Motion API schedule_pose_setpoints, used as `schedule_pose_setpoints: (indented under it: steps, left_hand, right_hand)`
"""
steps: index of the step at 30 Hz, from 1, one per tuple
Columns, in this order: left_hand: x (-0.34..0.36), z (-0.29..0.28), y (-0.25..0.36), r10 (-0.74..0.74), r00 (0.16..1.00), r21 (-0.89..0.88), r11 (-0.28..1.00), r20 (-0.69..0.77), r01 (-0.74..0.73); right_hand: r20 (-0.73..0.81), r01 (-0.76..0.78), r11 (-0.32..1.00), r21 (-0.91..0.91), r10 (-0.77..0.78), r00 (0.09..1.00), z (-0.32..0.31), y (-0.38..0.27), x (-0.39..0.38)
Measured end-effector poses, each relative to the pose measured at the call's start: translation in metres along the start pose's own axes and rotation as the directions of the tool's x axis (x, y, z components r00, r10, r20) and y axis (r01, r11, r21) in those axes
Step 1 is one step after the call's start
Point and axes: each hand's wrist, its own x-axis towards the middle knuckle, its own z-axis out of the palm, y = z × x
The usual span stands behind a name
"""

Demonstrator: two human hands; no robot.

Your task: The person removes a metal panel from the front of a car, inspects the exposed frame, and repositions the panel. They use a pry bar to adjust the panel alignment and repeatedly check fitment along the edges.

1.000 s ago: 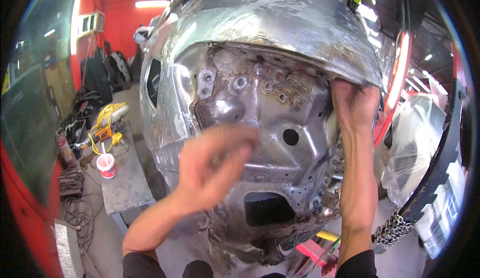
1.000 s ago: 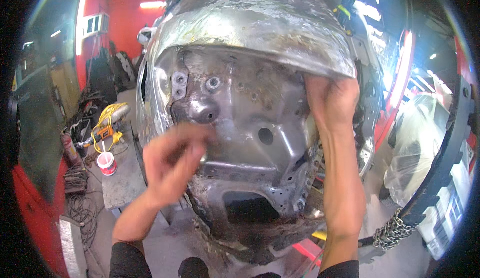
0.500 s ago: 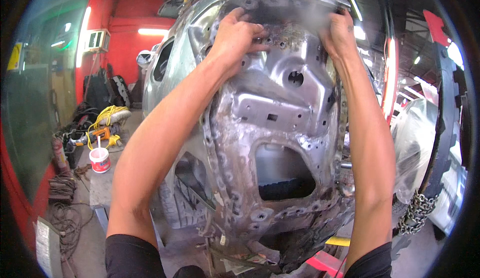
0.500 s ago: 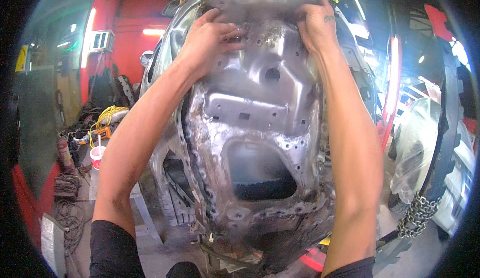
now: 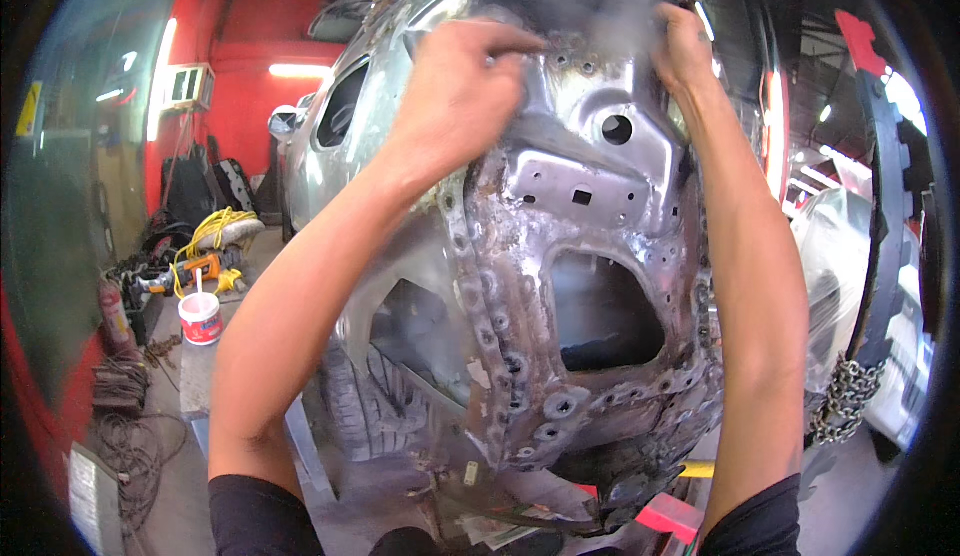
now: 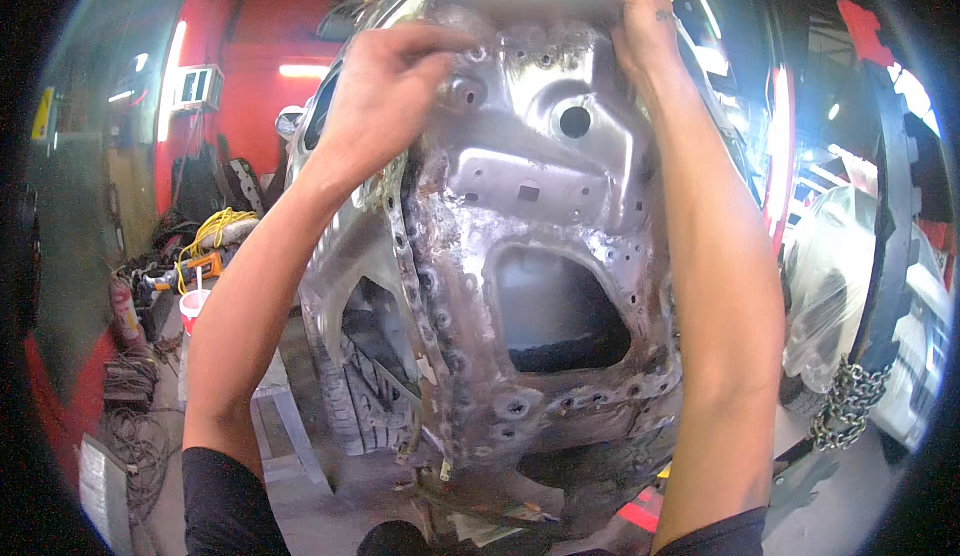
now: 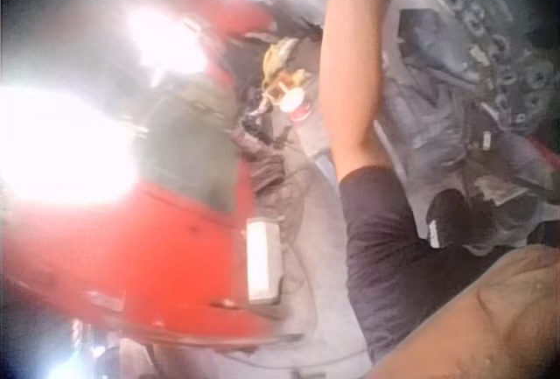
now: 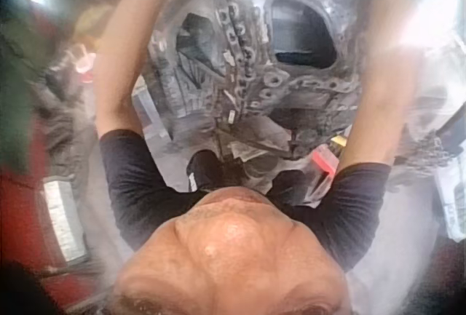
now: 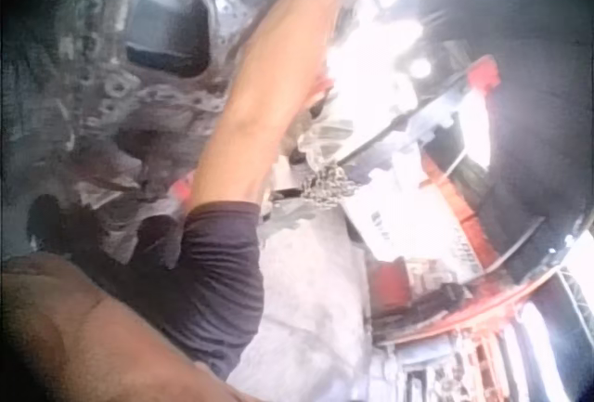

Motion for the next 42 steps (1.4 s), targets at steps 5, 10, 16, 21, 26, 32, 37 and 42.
schedule_pose_setpoints:
  steps: [5,10,16,21,26,32,37,42]
  left_hand:
    - [0.013,-0.035,-0.07,-0.181,0.971,-0.003,0.983,-0.155,0.183]
    - [-0.007,0.006,-0.086,-0.103,0.992,0.233,0.965,-0.077,0.118]
    - [-0.008,0.008,-0.081,-0.085,0.996,0.232,0.968,-0.039,0.091]
    - [-0.011,-0.003,-0.085,-0.195,0.981,0.046,0.98,0.015,0.195]
    - [-0.031,-0.004,-0.073,-0.192,0.981,-0.052,0.98,0.014,0.192]
    - [-0.052,0.004,-0.066,-0.169,0.982,0.081,0.981,-0.082,0.176]
    - [-0.056,0.019,-0.062,-0.123,0.977,0.133,0.98,-0.174,0.147]
    - [-0.06,0.019,-0.057,-0.142,0.969,0.168,0.97,-0.203,0.177]
  right_hand:
    - [0.03,0.154,0.963,-0.222,-0.151,0.988,-0.014,0.011,0.015]
    - [-0.137,0.256,0.965,0.058,-0.247,0.959,0.022,0.009,-0.01]
    - [-0.052,0.461,0.886,-0.056,-0.463,0.885,0.02,0.012,-0.008]
    - [-0.002,0.449,0.893,0.031,-0.449,0.893,0.024,0.009,-0.017]
    - [0.026,0.452,0.892,-0.025,-0.451,0.892,0.016,0.007,-0.019]
    - [0.067,0.444,0.891,-0.092,-0.439,0.896,0.015,0.01,-0.019]
    - [0.111,0.45,0.873,-0.187,-0.437,0.893,0.006,0.01,-0.016]
    - [0.153,0.456,0.85,-0.266,-0.429,0.89,0.002,0.014,-0.012]
